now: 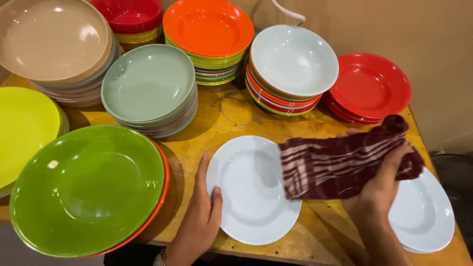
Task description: The person wipes plates and bowls with a cloth one by one, turning each dish over to wipe both sides before placing it onto a stack.
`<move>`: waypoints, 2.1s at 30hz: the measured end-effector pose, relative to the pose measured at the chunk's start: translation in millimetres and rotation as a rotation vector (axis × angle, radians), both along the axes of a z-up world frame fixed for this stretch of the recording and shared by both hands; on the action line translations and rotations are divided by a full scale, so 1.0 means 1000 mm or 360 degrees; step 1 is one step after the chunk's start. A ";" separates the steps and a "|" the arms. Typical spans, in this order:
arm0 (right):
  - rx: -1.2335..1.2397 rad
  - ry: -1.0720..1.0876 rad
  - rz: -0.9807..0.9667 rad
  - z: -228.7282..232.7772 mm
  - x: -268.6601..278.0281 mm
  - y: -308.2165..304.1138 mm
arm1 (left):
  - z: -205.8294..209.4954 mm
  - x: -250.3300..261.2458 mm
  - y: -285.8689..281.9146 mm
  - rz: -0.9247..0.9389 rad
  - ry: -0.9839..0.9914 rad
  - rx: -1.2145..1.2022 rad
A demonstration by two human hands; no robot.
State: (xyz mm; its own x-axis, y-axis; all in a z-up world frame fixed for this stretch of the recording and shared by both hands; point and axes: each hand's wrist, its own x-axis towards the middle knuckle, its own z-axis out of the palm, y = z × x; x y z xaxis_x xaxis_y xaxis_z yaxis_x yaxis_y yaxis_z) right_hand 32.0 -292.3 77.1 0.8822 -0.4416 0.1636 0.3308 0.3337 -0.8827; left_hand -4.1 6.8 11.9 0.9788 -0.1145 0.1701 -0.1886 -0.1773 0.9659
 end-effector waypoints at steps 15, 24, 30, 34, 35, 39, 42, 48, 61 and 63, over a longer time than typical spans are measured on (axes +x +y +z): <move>-0.2809 -0.0682 0.1001 -0.026 0.001 0.050 | -0.003 0.007 -0.001 0.0199 -0.0148 0.0560; -0.2927 -0.0407 0.1180 -0.023 0.004 0.047 | 0.005 0.008 0.000 -0.0421 -0.0707 0.0948; -0.3148 -0.0209 0.0634 -0.017 0.016 0.068 | 0.004 0.008 0.000 -0.0445 -0.0732 0.0954; -0.2963 -0.0236 0.0708 -0.019 0.026 0.076 | 0.000 0.009 0.000 -0.0422 -0.0796 0.0968; -0.2819 -0.0277 0.0869 -0.022 0.029 0.079 | -0.001 0.010 0.001 -0.0417 -0.0800 0.0944; -0.2411 -0.0579 0.1354 -0.034 0.032 0.085 | -0.002 0.010 0.003 -0.0399 -0.0806 0.0886; -0.2374 -0.0616 0.1866 -0.033 0.036 0.071 | -0.003 0.011 0.004 -0.0386 -0.0794 0.0858; -0.2403 -0.0634 0.1698 -0.007 0.042 0.045 | -0.004 0.010 0.003 -0.0486 -0.0711 0.0913; -0.2281 -0.0380 0.1633 -0.029 0.025 0.070 | -0.013 0.012 -0.001 -0.0430 -0.0672 0.0909; -0.2190 -0.0504 0.1963 -0.020 0.036 0.053 | -0.013 0.011 0.001 -0.0486 -0.0651 0.0882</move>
State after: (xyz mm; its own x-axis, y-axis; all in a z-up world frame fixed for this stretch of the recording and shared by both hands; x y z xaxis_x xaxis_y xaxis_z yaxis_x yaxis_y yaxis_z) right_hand 68.3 -239.5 57.0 0.4305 0.9026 0.0048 0.6730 -0.3175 -0.6681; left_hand 7.0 7.7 -1.1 0.7608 -0.5453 0.3518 -0.6320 -0.4995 0.5925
